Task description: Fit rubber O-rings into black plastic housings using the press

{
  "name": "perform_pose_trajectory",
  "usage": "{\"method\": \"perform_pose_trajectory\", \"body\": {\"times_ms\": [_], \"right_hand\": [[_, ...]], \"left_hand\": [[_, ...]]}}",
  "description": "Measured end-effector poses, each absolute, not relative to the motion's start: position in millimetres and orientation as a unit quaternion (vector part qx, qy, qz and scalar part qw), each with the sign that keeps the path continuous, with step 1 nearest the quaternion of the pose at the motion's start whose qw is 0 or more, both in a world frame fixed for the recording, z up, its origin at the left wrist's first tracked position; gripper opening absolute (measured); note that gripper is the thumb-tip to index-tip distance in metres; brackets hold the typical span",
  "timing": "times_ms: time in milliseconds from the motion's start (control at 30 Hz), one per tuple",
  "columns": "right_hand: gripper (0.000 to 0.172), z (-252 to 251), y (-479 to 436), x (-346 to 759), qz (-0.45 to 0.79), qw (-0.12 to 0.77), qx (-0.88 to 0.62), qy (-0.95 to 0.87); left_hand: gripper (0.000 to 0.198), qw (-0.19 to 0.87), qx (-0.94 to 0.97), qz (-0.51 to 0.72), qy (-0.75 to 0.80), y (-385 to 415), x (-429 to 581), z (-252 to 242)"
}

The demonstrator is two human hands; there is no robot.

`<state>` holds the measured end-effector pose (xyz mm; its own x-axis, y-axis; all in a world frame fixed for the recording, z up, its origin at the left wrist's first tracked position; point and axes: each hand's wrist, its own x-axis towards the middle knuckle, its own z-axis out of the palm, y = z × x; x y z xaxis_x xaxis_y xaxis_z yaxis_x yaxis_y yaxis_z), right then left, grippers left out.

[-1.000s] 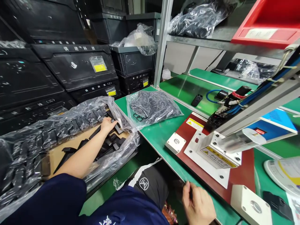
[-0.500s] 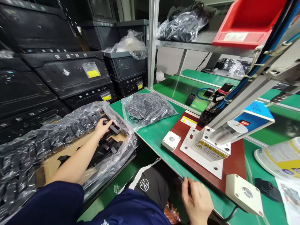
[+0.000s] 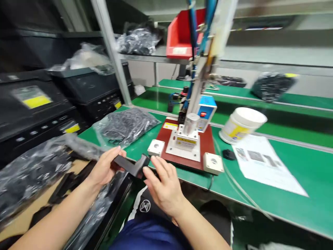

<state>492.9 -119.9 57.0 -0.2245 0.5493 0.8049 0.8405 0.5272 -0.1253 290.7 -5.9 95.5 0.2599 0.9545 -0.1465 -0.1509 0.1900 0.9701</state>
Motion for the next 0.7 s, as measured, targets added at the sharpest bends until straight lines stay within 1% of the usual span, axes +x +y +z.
{"method": "perform_pose_trajectory", "body": {"times_ms": [100,167,200,267,333,400,433,500,633,700], "right_hand": [[0.067,72.3,-126.4,511.4,-0.167,0.444,-0.459,-0.751],[0.063,76.6,-136.8,525.9,-0.108,0.492,-0.496,-0.708],[0.062,76.9,-142.8,531.8,-0.058,0.516,-0.521,-0.677],[0.059,74.1,-154.4,539.1,0.057,0.566,-0.562,-0.600],[0.054,69.4,-163.5,540.9,0.159,0.607,-0.578,-0.522],[0.049,65.7,-169.2,539.1,0.228,0.631,-0.575,-0.469],[0.048,64.9,-170.8,537.7,0.248,0.638,-0.572,-0.452],[0.048,64.8,-172.3,535.0,0.269,0.644,-0.570,-0.433],[0.047,66.5,-172.2,531.7,0.273,0.648,-0.566,-0.431],[0.046,67.5,-172.8,529.9,0.261,0.635,-0.585,-0.433]], "left_hand": [[0.046,0.724,0.470,0.345,0.368,-23.0,339.8,104.3],[0.045,0.748,0.484,0.301,0.341,-29.5,359.3,106.2],[0.045,0.745,0.504,0.283,0.332,-31.6,365.3,105.8],[0.044,0.706,0.572,0.270,0.318,-34.7,371.6,102.5],[0.046,0.619,0.666,0.291,0.296,-38.0,372.3,96.9],[0.051,0.521,0.752,0.313,0.255,-42.3,370.2,91.1],[0.053,0.484,0.782,0.315,0.235,-44.8,368.7,88.5],[0.054,0.448,0.812,0.309,0.212,-49.8,365.8,84.4],[0.047,0.439,0.817,0.307,0.213,-55.9,361.5,80.7],[0.046,0.450,0.816,0.290,0.218,-57.9,360.6,80.7]]}}
